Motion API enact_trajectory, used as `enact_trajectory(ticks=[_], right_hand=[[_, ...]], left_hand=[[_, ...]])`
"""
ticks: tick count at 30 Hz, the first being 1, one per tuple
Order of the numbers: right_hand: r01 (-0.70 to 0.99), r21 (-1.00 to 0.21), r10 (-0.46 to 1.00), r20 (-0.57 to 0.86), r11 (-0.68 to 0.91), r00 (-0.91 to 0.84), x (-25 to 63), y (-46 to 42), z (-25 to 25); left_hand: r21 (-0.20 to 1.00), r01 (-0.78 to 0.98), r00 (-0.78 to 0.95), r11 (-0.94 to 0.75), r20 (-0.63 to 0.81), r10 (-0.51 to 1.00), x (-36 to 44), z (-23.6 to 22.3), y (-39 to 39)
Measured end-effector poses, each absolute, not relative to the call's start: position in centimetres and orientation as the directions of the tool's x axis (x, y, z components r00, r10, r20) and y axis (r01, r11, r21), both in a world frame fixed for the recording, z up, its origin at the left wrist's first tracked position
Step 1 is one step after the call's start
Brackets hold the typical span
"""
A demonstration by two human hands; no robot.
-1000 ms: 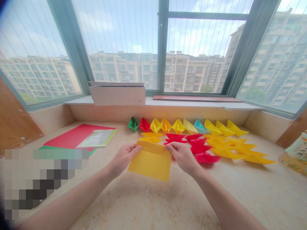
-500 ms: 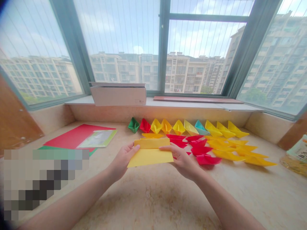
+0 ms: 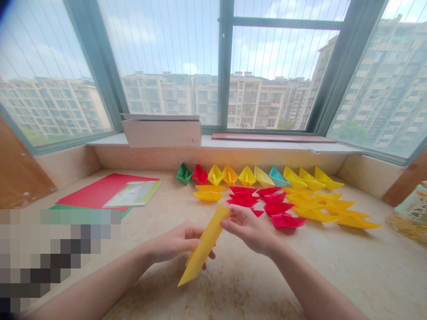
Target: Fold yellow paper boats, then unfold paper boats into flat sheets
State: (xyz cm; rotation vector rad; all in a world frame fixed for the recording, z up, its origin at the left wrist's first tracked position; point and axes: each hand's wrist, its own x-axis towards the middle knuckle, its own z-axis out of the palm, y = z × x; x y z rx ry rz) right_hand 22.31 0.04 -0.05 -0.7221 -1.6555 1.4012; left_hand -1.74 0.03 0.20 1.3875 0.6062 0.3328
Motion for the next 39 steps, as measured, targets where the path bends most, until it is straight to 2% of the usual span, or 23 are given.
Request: enact_trajectory(ticks=[2, 5, 7, 10, 13, 17, 24, 27, 33, 36, 39], right_hand=[[-0.09, -0.971, 0.812, 0.234, 0.221, -0.534, 21.3, -0.5, -0.5], [-0.081, -0.945, 0.852, 0.321, 0.316, -0.414, 19.8, -0.9, -1.6], [-0.031, -0.912, 0.851, 0.392, 0.408, -0.351, 19.1, -1.2, -2.0], [0.078, -0.852, 0.806, 0.455, 0.518, -0.378, 18.7, -1.8, -2.2], [0.209, -0.792, 0.786, 0.46, 0.573, -0.413, 18.7, -2.4, -2.1], [0.37, -0.668, 0.761, 0.529, 0.646, -0.375, 18.5, -2.3, -2.3], [0.481, -0.53, 0.708, 0.609, 0.698, -0.357, 19.0, -1.2, -2.7], [0.527, -0.502, 0.72, 0.574, 0.685, -0.389, 19.0, -1.3, -2.7], [0.645, -0.448, 0.782, 0.423, 0.619, -0.457, 18.7, -2.1, -2.7], [0.663, -0.436, 0.792, 0.39, 0.608, -0.47, 18.6, -2.2, -2.8], [0.672, -0.44, 0.801, 0.383, 0.596, -0.46, 18.6, -2.2, -2.8]], left_hand=[[0.968, 0.125, 0.785, 0.218, -0.231, 0.574, -1.3, -0.1, -0.2], [0.972, 0.045, 0.693, 0.231, -0.197, 0.693, -0.4, -0.5, -0.5], [0.989, -0.055, 0.566, 0.138, -0.083, 0.82, 0.1, -0.5, -0.6], [0.989, -0.14, 0.304, -0.045, 0.087, 0.949, 0.5, -0.4, -0.5], [0.979, -0.191, 0.179, -0.074, 0.109, 0.978, 0.6, -0.5, -0.4], [0.968, -0.248, 0.188, -0.025, 0.073, 0.979, 0.5, -0.7, -0.4], [0.98, -0.198, 0.211, 0.028, 0.014, 0.977, 0.5, -1.2, -0.4], [0.983, -0.186, 0.221, 0.003, 0.039, 0.975, 0.5, -1.3, -0.4], [0.975, -0.103, 0.258, -0.196, 0.217, 0.941, 0.6, -1.1, -0.8], [0.975, -0.064, 0.321, -0.215, 0.224, 0.92, 0.6, -1.0, -1.1], [0.983, -0.094, 0.391, -0.16, 0.184, 0.902, 0.6, -1.0, -1.4]])
